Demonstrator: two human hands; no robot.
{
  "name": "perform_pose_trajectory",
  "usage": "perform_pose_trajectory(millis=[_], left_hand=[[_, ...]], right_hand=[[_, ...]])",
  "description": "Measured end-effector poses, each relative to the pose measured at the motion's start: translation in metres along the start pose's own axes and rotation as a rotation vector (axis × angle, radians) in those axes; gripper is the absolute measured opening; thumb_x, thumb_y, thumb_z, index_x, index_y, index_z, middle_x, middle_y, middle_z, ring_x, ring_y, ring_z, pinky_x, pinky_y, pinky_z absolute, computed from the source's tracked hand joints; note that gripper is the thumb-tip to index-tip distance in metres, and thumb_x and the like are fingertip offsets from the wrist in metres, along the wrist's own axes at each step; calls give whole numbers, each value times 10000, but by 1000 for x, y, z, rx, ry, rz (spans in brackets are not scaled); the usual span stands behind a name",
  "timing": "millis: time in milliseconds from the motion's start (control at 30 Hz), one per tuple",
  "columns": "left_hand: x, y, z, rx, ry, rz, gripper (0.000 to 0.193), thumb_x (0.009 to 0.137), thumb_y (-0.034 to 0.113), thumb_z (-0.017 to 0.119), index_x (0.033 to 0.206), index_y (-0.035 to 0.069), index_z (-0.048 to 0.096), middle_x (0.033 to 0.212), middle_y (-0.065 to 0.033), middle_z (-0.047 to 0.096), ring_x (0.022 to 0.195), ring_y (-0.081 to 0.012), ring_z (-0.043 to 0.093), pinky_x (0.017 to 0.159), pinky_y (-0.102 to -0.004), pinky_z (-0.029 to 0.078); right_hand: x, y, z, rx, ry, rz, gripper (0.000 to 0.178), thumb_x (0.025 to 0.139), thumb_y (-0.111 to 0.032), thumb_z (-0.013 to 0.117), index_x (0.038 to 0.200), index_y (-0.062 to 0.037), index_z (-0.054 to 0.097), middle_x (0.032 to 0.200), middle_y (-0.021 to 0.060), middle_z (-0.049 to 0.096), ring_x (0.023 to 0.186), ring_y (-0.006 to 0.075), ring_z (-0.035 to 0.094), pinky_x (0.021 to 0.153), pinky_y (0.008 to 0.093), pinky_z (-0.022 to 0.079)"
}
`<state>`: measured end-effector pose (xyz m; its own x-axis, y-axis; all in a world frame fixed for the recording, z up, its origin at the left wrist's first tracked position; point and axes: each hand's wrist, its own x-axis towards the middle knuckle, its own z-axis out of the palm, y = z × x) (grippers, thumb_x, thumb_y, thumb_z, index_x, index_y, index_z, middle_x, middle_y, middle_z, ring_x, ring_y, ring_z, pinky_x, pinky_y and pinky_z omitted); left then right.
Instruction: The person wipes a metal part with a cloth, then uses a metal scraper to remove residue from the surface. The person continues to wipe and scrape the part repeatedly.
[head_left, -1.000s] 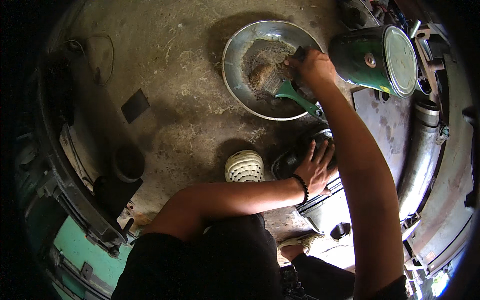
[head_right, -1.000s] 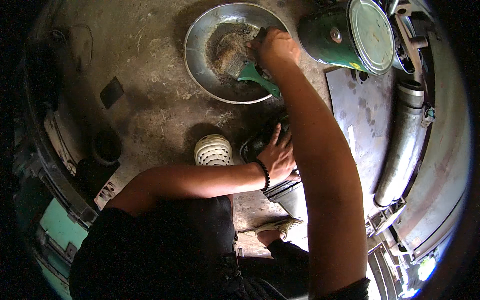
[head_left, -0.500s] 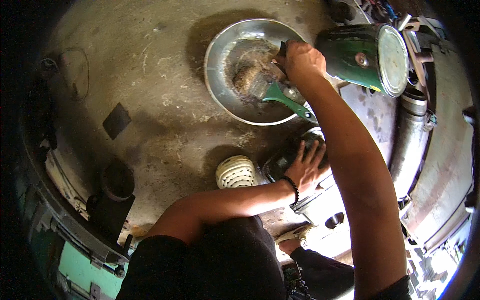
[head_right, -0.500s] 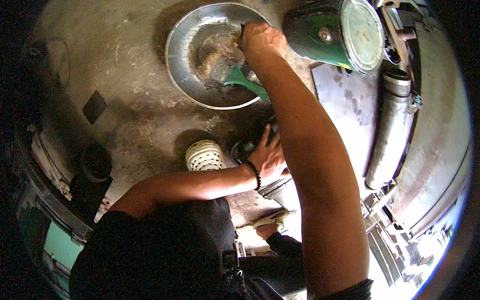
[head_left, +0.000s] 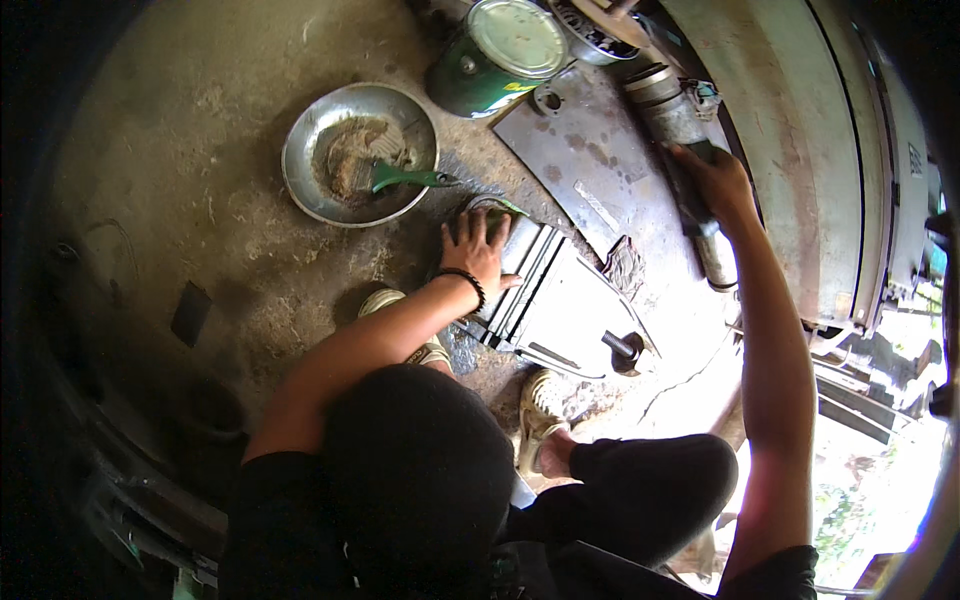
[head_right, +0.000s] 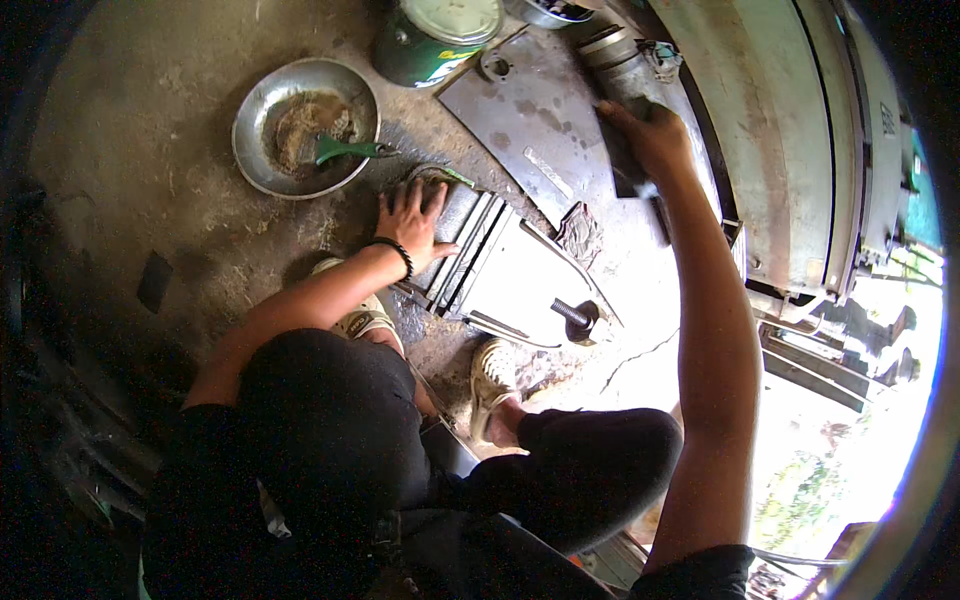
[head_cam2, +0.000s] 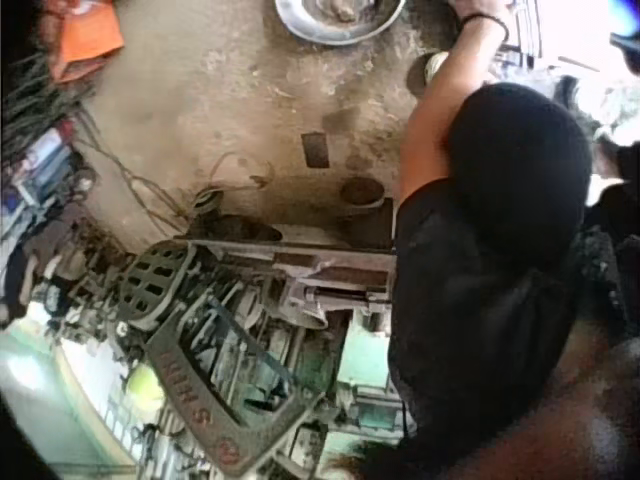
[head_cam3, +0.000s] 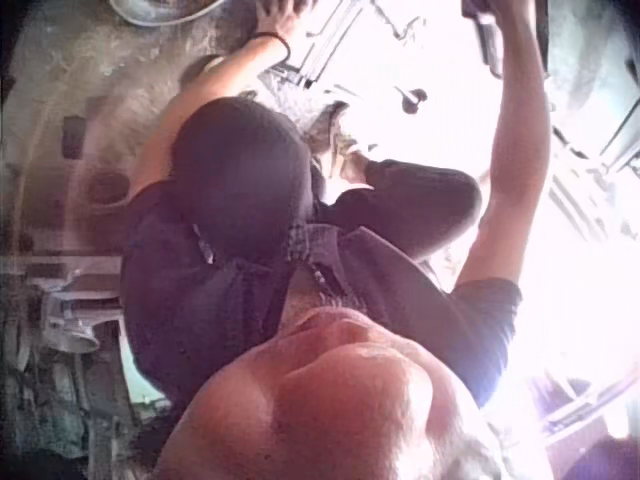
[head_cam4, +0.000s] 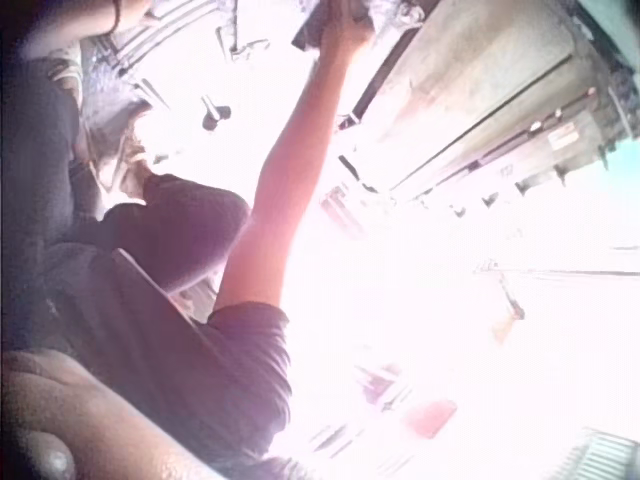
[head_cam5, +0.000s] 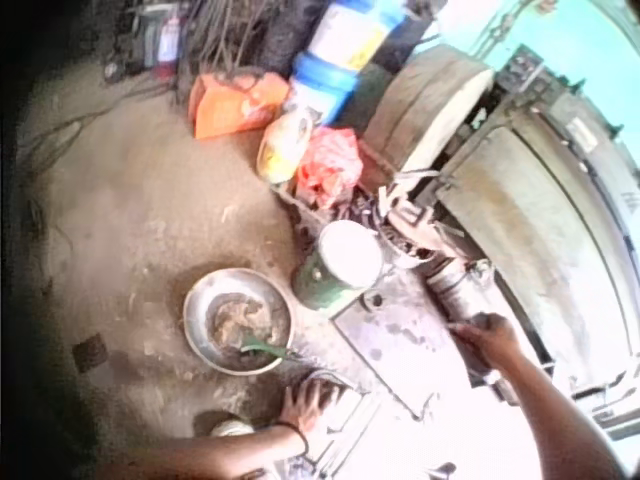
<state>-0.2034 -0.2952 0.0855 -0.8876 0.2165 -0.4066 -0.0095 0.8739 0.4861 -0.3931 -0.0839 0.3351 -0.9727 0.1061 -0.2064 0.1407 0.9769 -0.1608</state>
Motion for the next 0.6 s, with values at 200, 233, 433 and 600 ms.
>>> perform_pose_trajectory(millis=[200, 233, 433, 600], left_hand=[[7, -2, -99, 67, -120, 162, 938, 917, 676, 575, 1547, 14, 363, 1508, -301, 457, 1359, -437, 496, 1143, -482, 406], [6, -1, -114, 86, -132, 174, 927, 917, 670, 580, 1525, -5, 396, 1489, -299, 480, 1354, -422, 503, 1139, -472, 412], [15, 33, -134, 364, -124, -7, 940, 946, 723, 486, 1540, 2, 389, 1512, -257, 483, 1417, -394, 446, 1177, -452, 369], [6, 52, -3, 15, 445, -358, 848, 970, 692, 457, 1542, 68, 410, 1510, -283, 467, 1394, -454, 440, 1153, -505, 370]], right_hand=[[-6, 161, -11, 149, 110, 22, 558, 860, -617, 728, 997, -76, 741, 752, 51, 666, 626, 144, 597, 602, 346, 487], [-1, 181, -2, 99, 87, 13, 577, 866, -643, 701, 996, -81, 742, 763, 68, 676, 642, 159, 607, 627, 355, 496], [36, 224, 85, 295, -192, -227, 815, 750, -723, 747, 1167, -23, 725, 1053, 189, 756, 989, 285, 718, 913, 413, 528], [44, 209, 166, 304, -222, -166, 815, 729, -726, 764, 1195, -60, 710, 1091, 203, 743, 997, 312, 724, 904, 424, 547]])
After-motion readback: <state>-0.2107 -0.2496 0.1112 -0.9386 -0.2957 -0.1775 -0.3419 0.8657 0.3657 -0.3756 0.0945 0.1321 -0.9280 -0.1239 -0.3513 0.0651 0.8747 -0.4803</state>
